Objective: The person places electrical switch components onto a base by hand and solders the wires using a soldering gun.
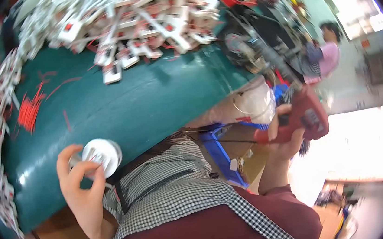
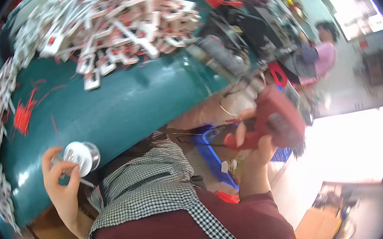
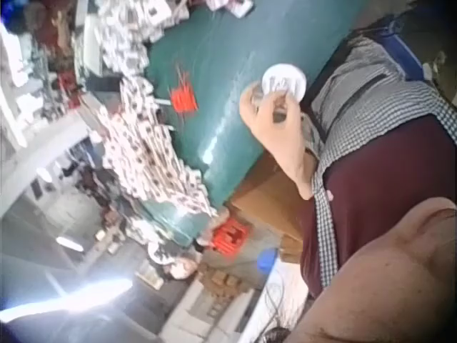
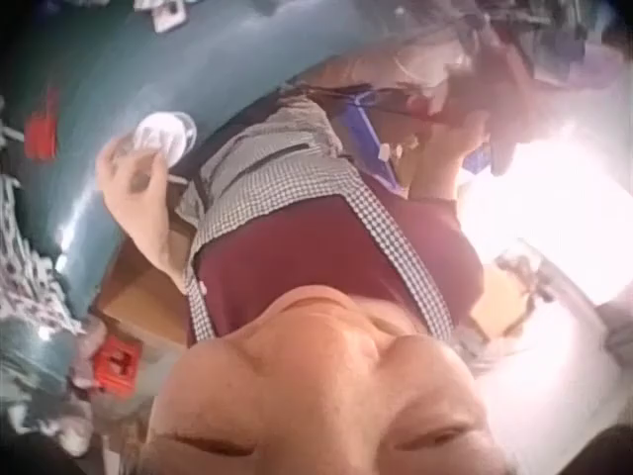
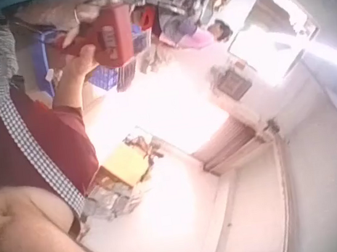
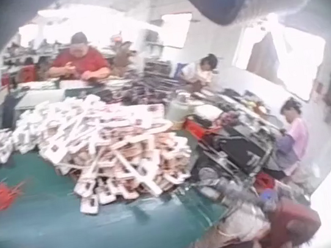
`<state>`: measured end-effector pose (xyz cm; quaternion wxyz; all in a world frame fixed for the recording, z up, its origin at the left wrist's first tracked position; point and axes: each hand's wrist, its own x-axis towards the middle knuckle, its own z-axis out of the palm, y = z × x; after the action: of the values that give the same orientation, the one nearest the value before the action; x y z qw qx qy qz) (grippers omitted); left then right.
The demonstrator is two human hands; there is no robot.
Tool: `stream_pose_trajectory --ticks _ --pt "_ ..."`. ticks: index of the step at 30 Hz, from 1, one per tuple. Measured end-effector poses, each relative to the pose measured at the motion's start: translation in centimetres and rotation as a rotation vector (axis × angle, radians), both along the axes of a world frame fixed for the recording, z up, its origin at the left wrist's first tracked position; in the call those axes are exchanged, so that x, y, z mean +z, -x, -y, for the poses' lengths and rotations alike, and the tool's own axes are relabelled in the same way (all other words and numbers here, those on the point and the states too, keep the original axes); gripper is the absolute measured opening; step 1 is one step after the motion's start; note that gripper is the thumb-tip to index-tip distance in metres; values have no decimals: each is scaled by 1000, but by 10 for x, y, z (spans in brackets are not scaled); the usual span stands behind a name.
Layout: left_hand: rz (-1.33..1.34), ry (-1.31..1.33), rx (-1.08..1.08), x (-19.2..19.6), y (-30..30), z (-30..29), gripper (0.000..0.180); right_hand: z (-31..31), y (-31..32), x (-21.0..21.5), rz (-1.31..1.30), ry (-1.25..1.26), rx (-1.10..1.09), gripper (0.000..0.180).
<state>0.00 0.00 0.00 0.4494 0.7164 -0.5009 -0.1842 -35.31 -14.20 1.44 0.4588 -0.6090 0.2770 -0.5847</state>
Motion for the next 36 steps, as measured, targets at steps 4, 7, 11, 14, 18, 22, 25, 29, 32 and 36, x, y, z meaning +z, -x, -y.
stream_pose_trajectory --ticks 4,7,11,14,18,22,25,29,32,36 --pt "-49 28 83 -13 25 15 12 37 49 28 32 273 -414 58" --pt "-17 6 45 -5 13 6 13 31 55 12 -1 319 -670 46" --pt "11 -29 8 -5 7 0 13 83 80 -48 -243 -122 -784 42" --pt "53 -66 8 -6 2 -2 11 82 44 -35 -139 157 -765 35" --pt "17 -47 -31 -2 12 9 7 59 41 -12 73 -16 -602 33" --pt "286 19 -25 -2 16 7 7 63 38 -17 328 -74 -346 48" --pt "332 22 17 -8 22 4 7 68 39 -19 389 -29 -198 52" --pt "396 15 53 -9 26 -1 13 55 20 -3 692 -16 200 62" --pt "413 -79 90 -1 29 -2 24 45 8 9 810 19 685 77" --pt "588 144 109 -6 27 -1 25 50 -52 8 45 423 -145 81"
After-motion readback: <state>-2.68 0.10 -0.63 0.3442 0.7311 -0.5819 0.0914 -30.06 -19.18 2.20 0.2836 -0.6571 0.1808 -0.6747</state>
